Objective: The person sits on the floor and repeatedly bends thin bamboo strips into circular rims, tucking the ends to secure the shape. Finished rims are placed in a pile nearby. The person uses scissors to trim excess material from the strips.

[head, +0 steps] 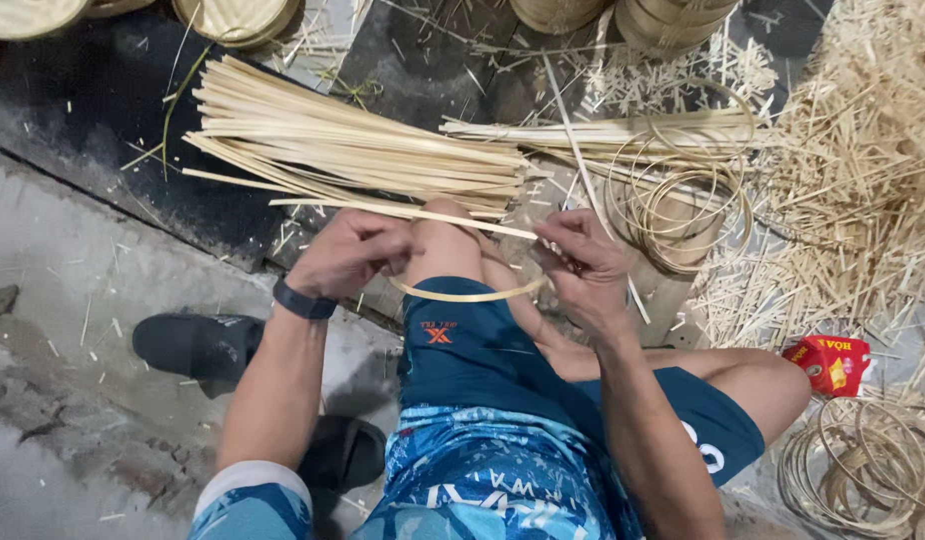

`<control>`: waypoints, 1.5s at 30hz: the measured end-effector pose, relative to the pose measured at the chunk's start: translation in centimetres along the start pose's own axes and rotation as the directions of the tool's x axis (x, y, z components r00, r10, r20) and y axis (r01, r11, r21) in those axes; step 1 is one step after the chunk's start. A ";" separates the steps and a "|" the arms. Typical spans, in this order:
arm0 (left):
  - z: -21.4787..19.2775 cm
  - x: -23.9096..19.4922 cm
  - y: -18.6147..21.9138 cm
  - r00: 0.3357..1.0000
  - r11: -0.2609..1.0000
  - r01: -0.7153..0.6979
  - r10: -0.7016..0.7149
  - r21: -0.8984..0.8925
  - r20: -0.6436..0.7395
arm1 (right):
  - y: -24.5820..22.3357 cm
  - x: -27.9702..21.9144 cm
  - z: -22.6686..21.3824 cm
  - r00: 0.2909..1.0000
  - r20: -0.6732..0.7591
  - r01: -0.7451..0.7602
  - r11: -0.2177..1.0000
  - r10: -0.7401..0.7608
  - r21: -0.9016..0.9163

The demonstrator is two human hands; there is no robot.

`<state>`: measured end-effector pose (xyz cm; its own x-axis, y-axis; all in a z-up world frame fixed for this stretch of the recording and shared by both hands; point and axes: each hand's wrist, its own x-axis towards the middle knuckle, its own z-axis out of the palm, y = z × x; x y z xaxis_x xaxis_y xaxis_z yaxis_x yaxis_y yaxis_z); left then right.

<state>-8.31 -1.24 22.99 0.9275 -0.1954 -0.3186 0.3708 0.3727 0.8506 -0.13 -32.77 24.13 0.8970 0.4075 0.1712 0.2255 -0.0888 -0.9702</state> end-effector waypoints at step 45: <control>5.7 4.8 0.4 0.855 0.844 0.478 -0.510 0.242 0.091 | -2.9 -0.8 1.9 0.970 0.238 0.088 0.981 -0.044 -0.173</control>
<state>-3.95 -7.21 24.23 0.5995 -0.4399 -0.6686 0.7450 0.0013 0.6671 -2.20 -31.07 26.45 0.7696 0.6159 0.1684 0.3656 -0.2089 -0.9070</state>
